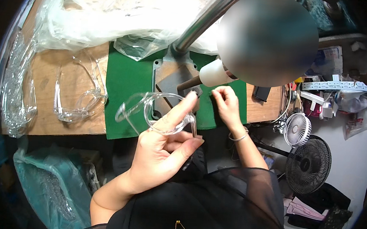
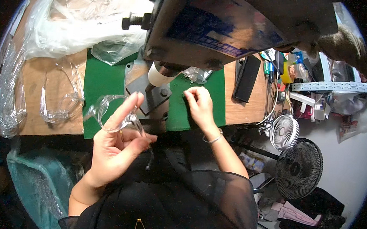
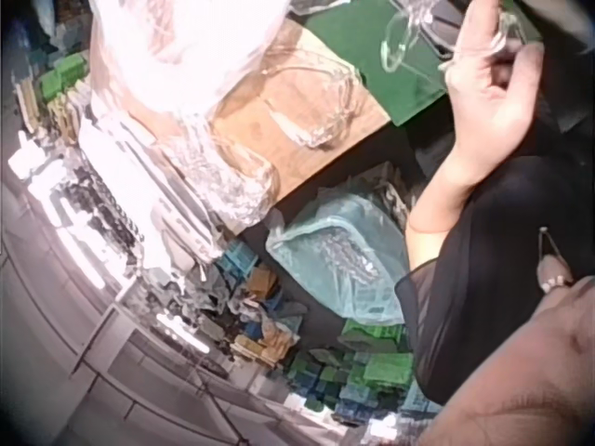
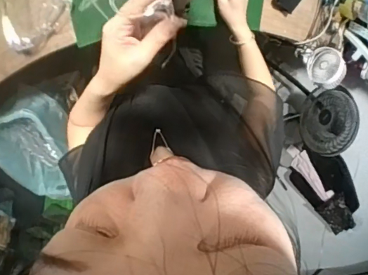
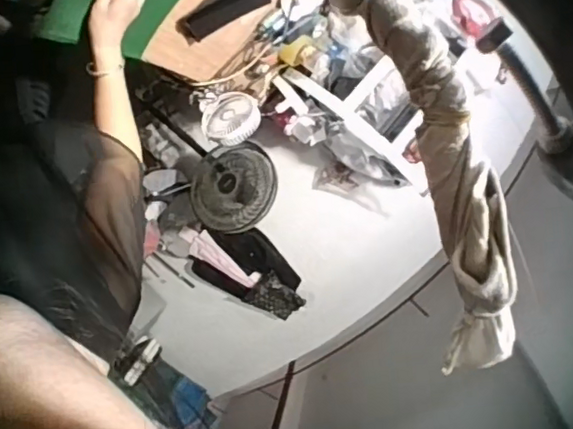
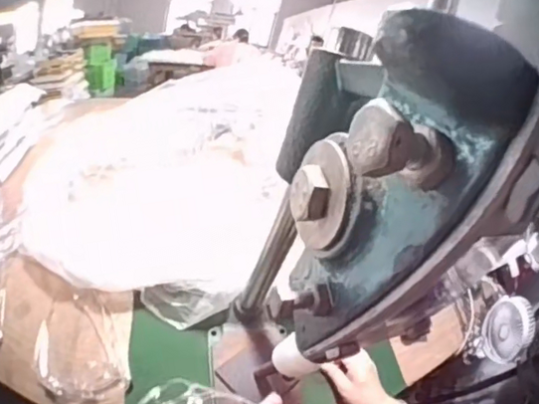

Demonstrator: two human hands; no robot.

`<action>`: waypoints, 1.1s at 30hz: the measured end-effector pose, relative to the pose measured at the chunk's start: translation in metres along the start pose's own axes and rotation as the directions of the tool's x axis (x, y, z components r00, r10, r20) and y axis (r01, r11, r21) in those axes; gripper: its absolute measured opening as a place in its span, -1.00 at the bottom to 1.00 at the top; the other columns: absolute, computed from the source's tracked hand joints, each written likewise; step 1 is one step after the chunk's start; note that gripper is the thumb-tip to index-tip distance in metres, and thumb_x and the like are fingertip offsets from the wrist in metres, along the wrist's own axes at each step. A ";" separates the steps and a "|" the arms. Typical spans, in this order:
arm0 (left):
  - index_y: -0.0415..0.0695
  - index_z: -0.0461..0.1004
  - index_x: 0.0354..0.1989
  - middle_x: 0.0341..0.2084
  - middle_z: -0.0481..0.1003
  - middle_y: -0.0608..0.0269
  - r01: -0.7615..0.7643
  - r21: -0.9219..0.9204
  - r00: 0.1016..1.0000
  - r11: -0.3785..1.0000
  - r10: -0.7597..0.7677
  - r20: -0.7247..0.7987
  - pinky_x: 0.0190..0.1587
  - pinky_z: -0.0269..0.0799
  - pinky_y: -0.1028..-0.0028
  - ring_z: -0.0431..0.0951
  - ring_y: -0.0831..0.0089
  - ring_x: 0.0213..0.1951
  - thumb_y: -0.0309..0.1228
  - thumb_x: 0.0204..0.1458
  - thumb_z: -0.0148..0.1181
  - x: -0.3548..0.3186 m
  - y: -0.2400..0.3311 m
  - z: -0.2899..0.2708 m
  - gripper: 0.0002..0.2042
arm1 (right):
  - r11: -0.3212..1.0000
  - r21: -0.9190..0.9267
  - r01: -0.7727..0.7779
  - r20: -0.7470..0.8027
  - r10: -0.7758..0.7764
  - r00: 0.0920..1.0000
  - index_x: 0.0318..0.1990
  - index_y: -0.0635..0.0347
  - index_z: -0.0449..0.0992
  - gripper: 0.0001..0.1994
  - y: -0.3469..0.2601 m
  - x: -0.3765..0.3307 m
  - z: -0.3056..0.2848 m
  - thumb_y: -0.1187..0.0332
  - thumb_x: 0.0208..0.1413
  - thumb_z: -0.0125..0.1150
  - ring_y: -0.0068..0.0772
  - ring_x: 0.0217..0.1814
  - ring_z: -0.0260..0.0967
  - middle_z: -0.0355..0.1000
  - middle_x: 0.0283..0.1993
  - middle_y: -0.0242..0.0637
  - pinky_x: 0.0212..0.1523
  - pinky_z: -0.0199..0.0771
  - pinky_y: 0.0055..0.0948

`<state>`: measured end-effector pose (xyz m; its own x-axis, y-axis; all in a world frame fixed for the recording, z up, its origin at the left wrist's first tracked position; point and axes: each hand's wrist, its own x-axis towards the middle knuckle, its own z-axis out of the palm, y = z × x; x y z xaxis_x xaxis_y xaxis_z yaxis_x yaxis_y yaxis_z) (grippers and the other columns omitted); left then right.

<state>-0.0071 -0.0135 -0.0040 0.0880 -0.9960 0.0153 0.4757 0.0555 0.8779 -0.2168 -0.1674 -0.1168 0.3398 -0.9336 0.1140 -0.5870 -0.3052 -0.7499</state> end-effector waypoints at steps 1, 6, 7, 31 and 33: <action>-0.23 -0.05 0.26 0.16 0.16 0.00 0.072 0.006 0.996 0.997 -0.072 -0.049 -0.18 0.46 0.53 0.52 0.53 -0.32 -0.76 -0.08 0.03 -0.003 0.003 0.001 -0.33 | 0.986 0.129 -0.110 0.054 0.103 0.993 -0.40 0.28 0.40 -0.90 -0.018 0.001 -0.006 0.45 0.00 0.16 -0.54 -0.45 0.26 0.32 -0.47 -0.34 -0.39 0.28 -0.60; -0.09 0.06 0.24 -0.31 0.46 0.15 0.384 -0.312 0.922 0.869 -0.376 0.089 -0.27 0.44 0.63 0.48 0.60 -0.36 -0.69 -0.08 0.14 -0.002 0.012 -0.007 -0.34 | 0.879 0.252 0.404 0.222 -0.459 0.860 -0.40 0.22 0.40 -0.91 -0.146 -0.005 -0.032 0.54 -0.07 0.19 -0.42 -0.41 0.29 0.36 -0.45 -0.34 -0.37 0.31 -0.54; -0.09 0.07 0.24 -0.35 0.45 0.22 0.337 -0.314 0.941 0.887 -0.322 0.102 -0.28 0.44 0.63 0.48 0.61 -0.37 -0.69 -0.08 0.15 -0.002 0.010 -0.005 -0.34 | 0.773 0.272 0.574 0.234 -0.631 0.740 -0.40 0.19 0.41 -0.88 -0.161 -0.005 -0.034 0.55 -0.11 0.21 -0.38 -0.41 0.30 0.37 -0.44 -0.34 -0.36 0.31 -0.51; -0.17 0.01 0.25 -0.36 0.44 0.14 0.312 -0.392 0.950 0.865 -0.282 0.135 -0.31 0.50 0.54 0.55 0.40 -0.37 -0.70 -0.08 0.12 -0.005 0.007 -0.007 -0.33 | 0.757 0.530 0.383 0.198 -0.549 0.812 -0.41 0.20 0.45 -0.87 -0.154 -0.011 -0.012 0.44 -0.12 0.27 -0.41 -0.44 0.28 0.37 -0.47 -0.33 -0.43 0.28 -0.52; -0.17 0.00 0.25 -0.36 0.45 0.14 0.323 -0.438 0.946 0.839 -0.298 0.126 -0.31 0.50 0.53 0.55 0.40 -0.37 -0.70 -0.08 0.12 -0.007 0.007 -0.005 -0.33 | 0.744 0.502 0.442 0.153 -0.579 0.801 -0.41 0.21 0.45 -0.88 -0.154 -0.011 -0.011 0.45 -0.12 0.27 -0.40 -0.46 0.28 0.37 -0.47 -0.33 -0.44 0.28 -0.52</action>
<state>-0.0003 -0.0059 -0.0006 -0.1690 -0.9677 -0.1871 0.8111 -0.2443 0.5315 -0.1378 -0.1125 0.0046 0.7248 -0.5417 0.4258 0.0823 -0.5455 -0.8341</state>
